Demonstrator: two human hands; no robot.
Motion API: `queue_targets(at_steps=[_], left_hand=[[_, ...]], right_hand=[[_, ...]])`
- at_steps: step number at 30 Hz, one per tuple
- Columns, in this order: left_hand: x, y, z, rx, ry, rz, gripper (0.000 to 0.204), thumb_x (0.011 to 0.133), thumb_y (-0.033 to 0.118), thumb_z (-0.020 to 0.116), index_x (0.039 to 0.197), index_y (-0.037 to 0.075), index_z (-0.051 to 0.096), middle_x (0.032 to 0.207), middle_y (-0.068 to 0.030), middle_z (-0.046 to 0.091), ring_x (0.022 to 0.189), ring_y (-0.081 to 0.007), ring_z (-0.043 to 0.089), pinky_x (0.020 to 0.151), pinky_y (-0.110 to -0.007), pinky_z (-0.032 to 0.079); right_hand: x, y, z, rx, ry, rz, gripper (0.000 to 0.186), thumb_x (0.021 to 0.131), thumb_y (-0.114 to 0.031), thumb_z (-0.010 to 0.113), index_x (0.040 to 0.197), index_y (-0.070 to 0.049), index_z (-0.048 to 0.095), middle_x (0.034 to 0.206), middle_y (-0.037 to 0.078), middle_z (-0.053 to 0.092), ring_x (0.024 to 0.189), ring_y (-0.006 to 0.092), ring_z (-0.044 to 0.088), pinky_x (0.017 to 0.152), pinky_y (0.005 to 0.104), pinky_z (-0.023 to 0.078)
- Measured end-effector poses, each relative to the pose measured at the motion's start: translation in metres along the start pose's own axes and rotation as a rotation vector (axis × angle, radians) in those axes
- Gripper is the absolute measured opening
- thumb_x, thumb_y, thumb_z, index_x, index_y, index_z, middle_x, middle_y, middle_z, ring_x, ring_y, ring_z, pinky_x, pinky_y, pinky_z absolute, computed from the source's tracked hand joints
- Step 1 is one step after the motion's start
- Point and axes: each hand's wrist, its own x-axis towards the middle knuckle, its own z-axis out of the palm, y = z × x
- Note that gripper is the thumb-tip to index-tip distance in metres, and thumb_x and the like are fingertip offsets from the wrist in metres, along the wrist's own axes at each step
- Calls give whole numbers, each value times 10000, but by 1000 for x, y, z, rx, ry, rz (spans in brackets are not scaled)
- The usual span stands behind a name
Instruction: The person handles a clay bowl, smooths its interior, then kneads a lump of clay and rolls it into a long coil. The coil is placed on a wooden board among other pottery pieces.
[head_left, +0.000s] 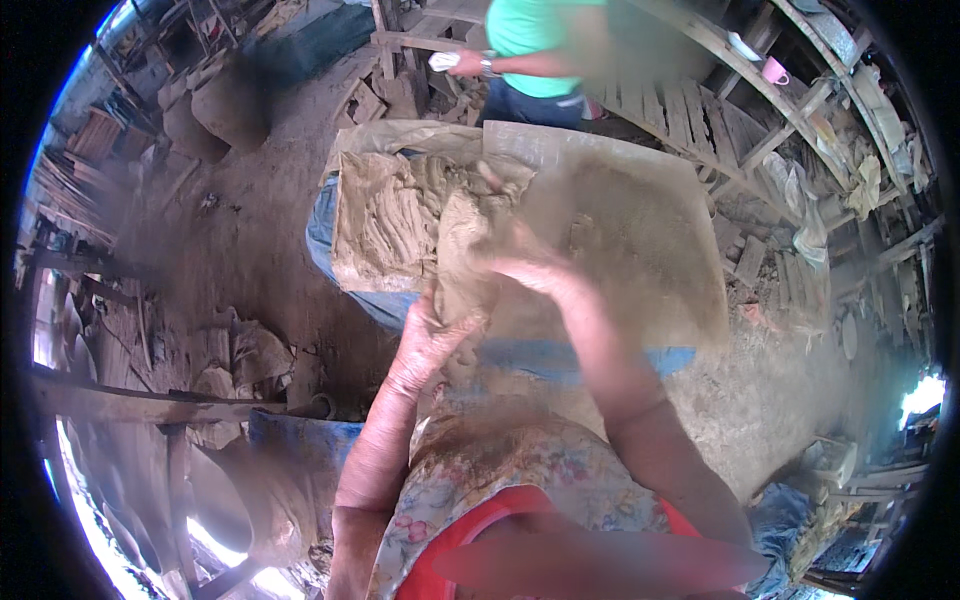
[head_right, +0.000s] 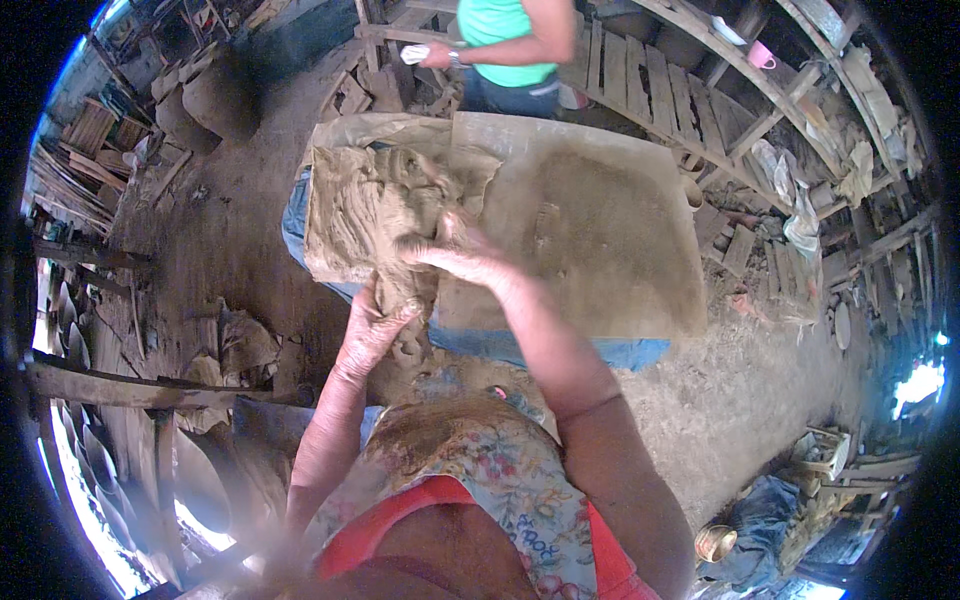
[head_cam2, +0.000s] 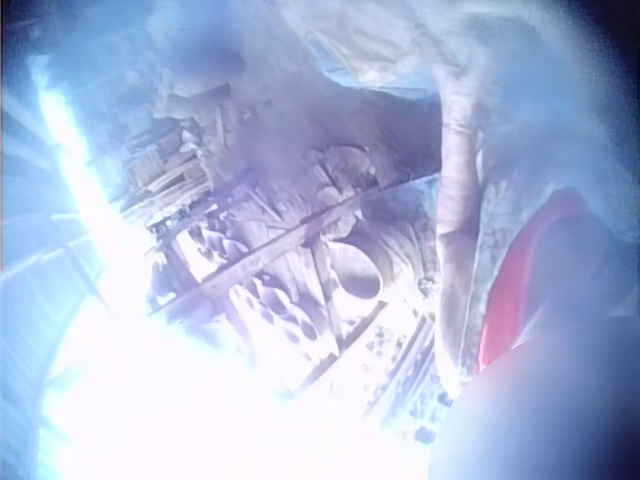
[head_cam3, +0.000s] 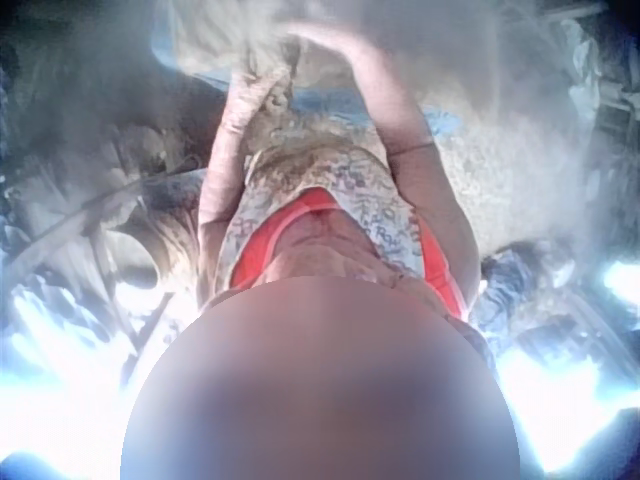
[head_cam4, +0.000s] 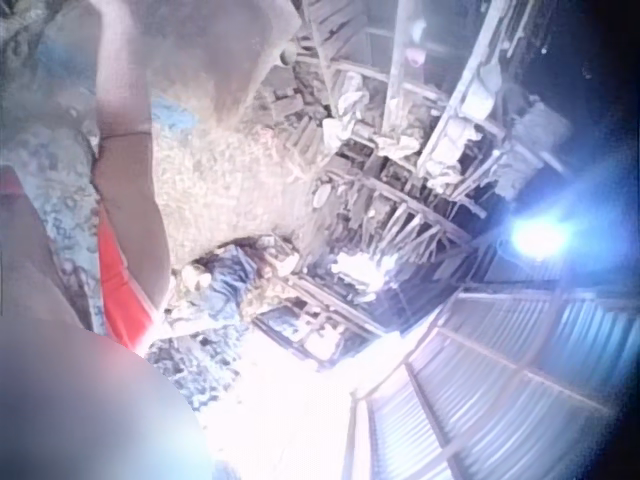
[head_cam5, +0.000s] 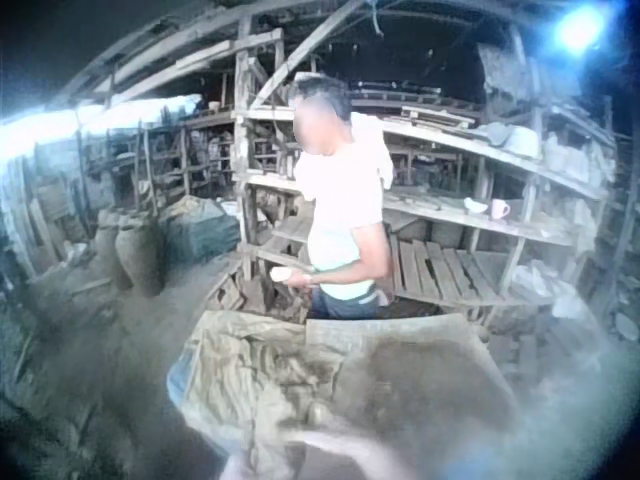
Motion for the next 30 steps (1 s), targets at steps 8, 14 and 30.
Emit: queue_targets(at_steps=[8,14,30], left_hand=[[-12,-6,-13,8,23,138,866,676,214,822,1337,-54,331,1168,-99,573,1057,-155,528,927,-300,429],[-23,-1,-15,-154,-40,26,858,650,191,832,1337,-17,362,1181,-87,562,1083,-151,516,938,-307,419],[-16,3,-13,-95,-140,55,799,710,263,808,1316,-30,377,1156,-76,573,1050,-137,523,925,-290,421]], right_hand=[[28,-32,-26,-1132,-836,303,660,667,-510,749,1088,-29,584,1014,147,639,976,220,594,881,337,458],[-5,-50,-20,-1350,-563,-102,609,639,-598,718,648,6,637,723,160,628,765,301,624,734,424,474],[21,-32,-31,-427,-873,354,880,621,-564,768,1277,-60,470,1256,130,539,1092,176,537,911,329,447]])
